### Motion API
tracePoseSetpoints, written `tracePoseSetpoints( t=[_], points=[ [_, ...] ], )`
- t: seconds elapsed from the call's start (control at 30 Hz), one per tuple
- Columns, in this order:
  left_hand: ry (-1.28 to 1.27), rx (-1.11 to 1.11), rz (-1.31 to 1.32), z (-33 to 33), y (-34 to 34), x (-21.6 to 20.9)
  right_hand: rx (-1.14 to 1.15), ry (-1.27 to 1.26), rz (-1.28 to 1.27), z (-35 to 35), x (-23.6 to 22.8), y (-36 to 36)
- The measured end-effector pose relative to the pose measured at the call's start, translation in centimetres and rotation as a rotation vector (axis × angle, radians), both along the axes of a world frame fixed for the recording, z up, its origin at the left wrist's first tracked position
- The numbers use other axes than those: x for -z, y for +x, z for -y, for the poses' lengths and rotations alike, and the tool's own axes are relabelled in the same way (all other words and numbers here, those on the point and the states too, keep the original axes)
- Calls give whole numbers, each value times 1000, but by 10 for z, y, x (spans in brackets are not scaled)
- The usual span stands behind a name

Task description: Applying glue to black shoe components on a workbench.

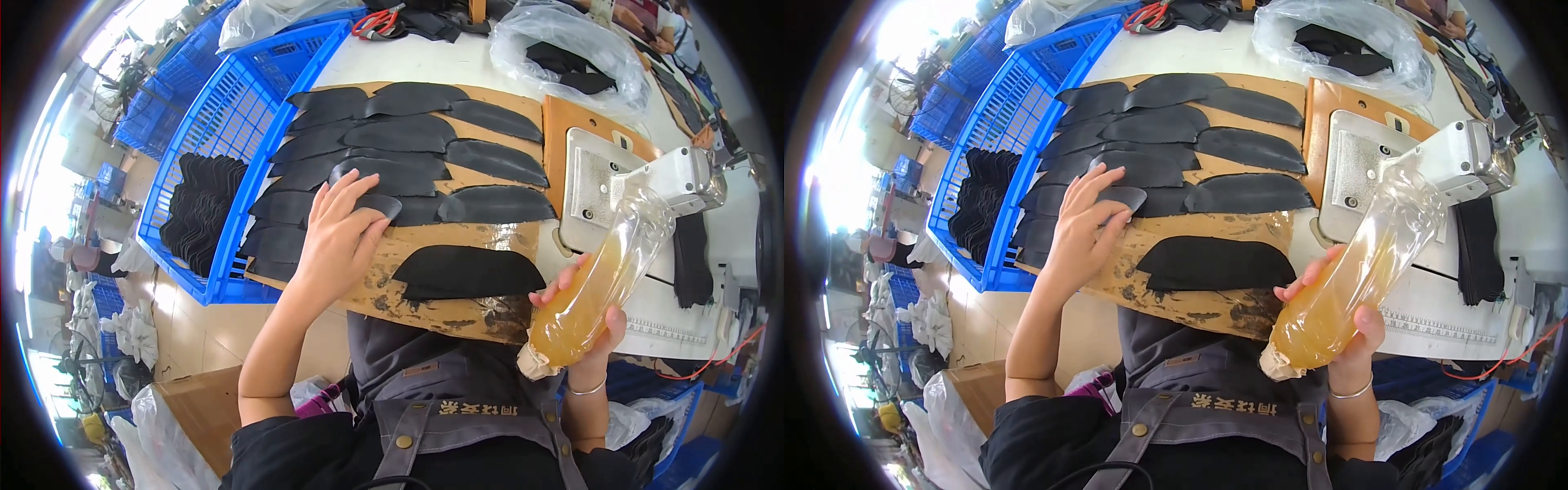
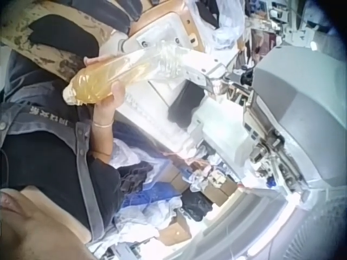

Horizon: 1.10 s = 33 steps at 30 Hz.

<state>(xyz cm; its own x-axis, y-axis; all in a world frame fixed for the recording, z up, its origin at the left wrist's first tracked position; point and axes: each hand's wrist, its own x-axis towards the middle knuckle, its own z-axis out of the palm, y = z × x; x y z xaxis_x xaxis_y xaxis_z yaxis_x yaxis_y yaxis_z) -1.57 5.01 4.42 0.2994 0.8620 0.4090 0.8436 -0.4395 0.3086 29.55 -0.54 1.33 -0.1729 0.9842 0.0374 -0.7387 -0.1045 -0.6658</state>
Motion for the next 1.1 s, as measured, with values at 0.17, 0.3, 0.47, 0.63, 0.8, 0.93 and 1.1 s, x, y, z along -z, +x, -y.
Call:
tracePoseSetpoints(
  t=[0.17, 0.3, 0.47, 0.63, 0.8, 0.93, 1.1],
  points=[
    [-91, -23, 60, -10, -6, 3, 3, -12, -7, -2, 1, 5],
    [-120, -23, 105, -16, -11, 6, 7, -14, -34, -3, 2, 6],
    [-107, -87, 141, -16, -1, 3, 26, 19, -15, 0, 1, 9],
    [38, 197, 120, 16, 20, -2, 77, 21, 13, 3, -1, 16],
    [25, 412, 133, 24, 55, -3, 103, 42, 40, 0, 1, 17],
    [16, 547, 117, 14, 96, -9, 147, 49, 78, 6, 0, 19],
    [13, 547, 46, 6, 122, -1, 179, 41, 74, 10, 0, 26]
  ],
)
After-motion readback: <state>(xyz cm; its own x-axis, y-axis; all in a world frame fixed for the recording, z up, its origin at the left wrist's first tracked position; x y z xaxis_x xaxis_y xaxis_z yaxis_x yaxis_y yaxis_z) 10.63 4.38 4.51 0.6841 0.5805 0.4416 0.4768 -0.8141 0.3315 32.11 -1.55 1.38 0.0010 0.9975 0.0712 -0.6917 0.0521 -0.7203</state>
